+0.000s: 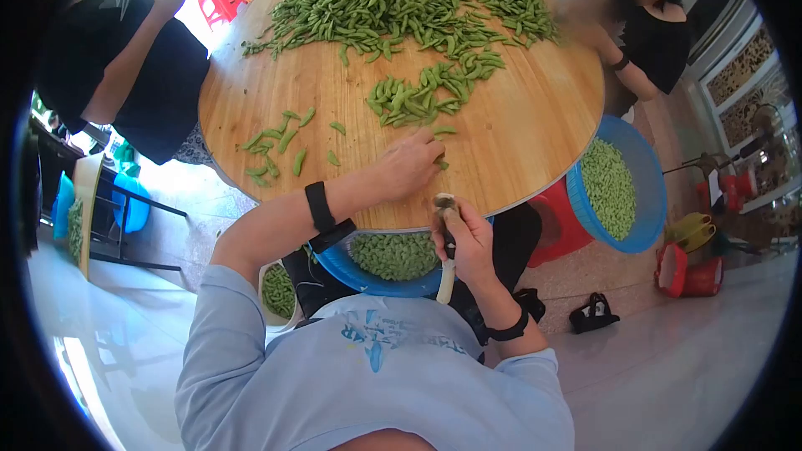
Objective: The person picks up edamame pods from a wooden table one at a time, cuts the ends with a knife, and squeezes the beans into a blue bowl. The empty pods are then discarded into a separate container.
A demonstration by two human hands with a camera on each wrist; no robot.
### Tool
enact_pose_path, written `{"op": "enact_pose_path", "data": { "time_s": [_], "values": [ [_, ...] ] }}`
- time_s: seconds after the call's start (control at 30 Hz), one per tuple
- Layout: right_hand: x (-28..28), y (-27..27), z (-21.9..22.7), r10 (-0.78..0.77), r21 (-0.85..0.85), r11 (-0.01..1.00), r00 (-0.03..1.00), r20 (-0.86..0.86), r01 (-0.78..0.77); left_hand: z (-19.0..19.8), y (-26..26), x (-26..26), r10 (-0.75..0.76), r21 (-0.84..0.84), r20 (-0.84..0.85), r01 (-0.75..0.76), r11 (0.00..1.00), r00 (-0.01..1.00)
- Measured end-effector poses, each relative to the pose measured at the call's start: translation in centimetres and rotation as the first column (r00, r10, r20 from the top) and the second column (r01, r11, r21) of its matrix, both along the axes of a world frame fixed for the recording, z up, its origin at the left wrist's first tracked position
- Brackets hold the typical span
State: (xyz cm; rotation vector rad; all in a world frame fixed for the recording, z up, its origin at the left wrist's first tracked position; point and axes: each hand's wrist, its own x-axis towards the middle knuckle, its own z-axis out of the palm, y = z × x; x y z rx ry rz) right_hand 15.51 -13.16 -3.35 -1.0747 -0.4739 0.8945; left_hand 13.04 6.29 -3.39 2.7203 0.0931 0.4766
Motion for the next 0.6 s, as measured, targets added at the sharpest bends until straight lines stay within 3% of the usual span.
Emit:
{"op": "enact_pose_path", "data": {
  "time_s": [0.1, 0.17, 0.2, 0.23, 0.27, 0.3, 0.37, 0.4, 0.47, 0.5, 0.6],
  "values": [
    [0.5, -0.3, -0.3, -0.060, 0.009, 0.998, 0.994, -0.089, 0.061, 0.3, -0.1, -0.1, -0.010, -0.064, 0.059, 0.014, 0.998, 0.998],
    [0.7, -0.1, -0.1, -0.092, 0.027, 0.995, 0.990, -0.110, 0.096, 2.3, -1.0, -1.0, 0.047, -0.374, -0.159, -0.105, 0.922, 0.986],
    [0.8, 0.1, 0.1, -0.122, 0.043, 0.991, 0.984, -0.129, 0.128, 2.0, -1.1, -1.5, 0.037, -0.367, -0.164, -0.096, 0.925, 0.986],
    [0.7, 0.2, 0.3, -0.136, 0.049, 0.988, 0.981, -0.138, 0.144, 1.6, -1.2, -2.2, -0.003, -0.604, -0.167, -0.099, 0.791, 0.986],
    [0.5, 0.3, 0.4, -0.095, 0.053, 0.993, 0.987, -0.129, 0.102, 1.3, -1.4, -2.9, -0.041, -0.797, -0.163, -0.107, 0.595, 0.986],
    [0.3, 0.4, 0.6, -0.049, 0.054, 0.997, 0.992, -0.117, 0.056, 1.6, -1.6, -3.5, -0.050, -0.795, -0.170, -0.107, 0.597, 0.984],
    [-0.3, 0.5, 0.7, -0.053, 0.058, 0.996, 0.990, -0.129, 0.061, 2.3, -1.9, -4.7, -0.055, -0.968, -0.064, -0.049, 0.245, 0.996],
    [-0.4, 0.6, 0.7, -0.049, 0.063, 0.996, 0.990, -0.133, 0.058, 2.6, -2.0, -5.2, -0.057, -0.968, -0.067, -0.051, 0.247, 0.996],
    [-0.1, 0.9, -0.1, 0.018, 0.071, 0.997, 0.990, -0.139, -0.008, 2.8, -2.3, -5.9, -0.045, -0.995, -0.045, -0.041, 0.086, 0.998],
    [-0.1, 1.0, -0.2, 0.086, 0.076, 0.994, 0.986, -0.144, -0.076, 2.6, -2.3, -6.0, -0.042, -0.996, -0.046, -0.042, 0.084, 0.998],
    [-0.6, 1.3, 0.4, 0.097, 0.070, 0.994, 0.983, -0.154, -0.087, 2.1, -2.4, -6.4, 0.005, -0.996, -0.054, -0.054, 0.065, 0.999]
  ]
}}
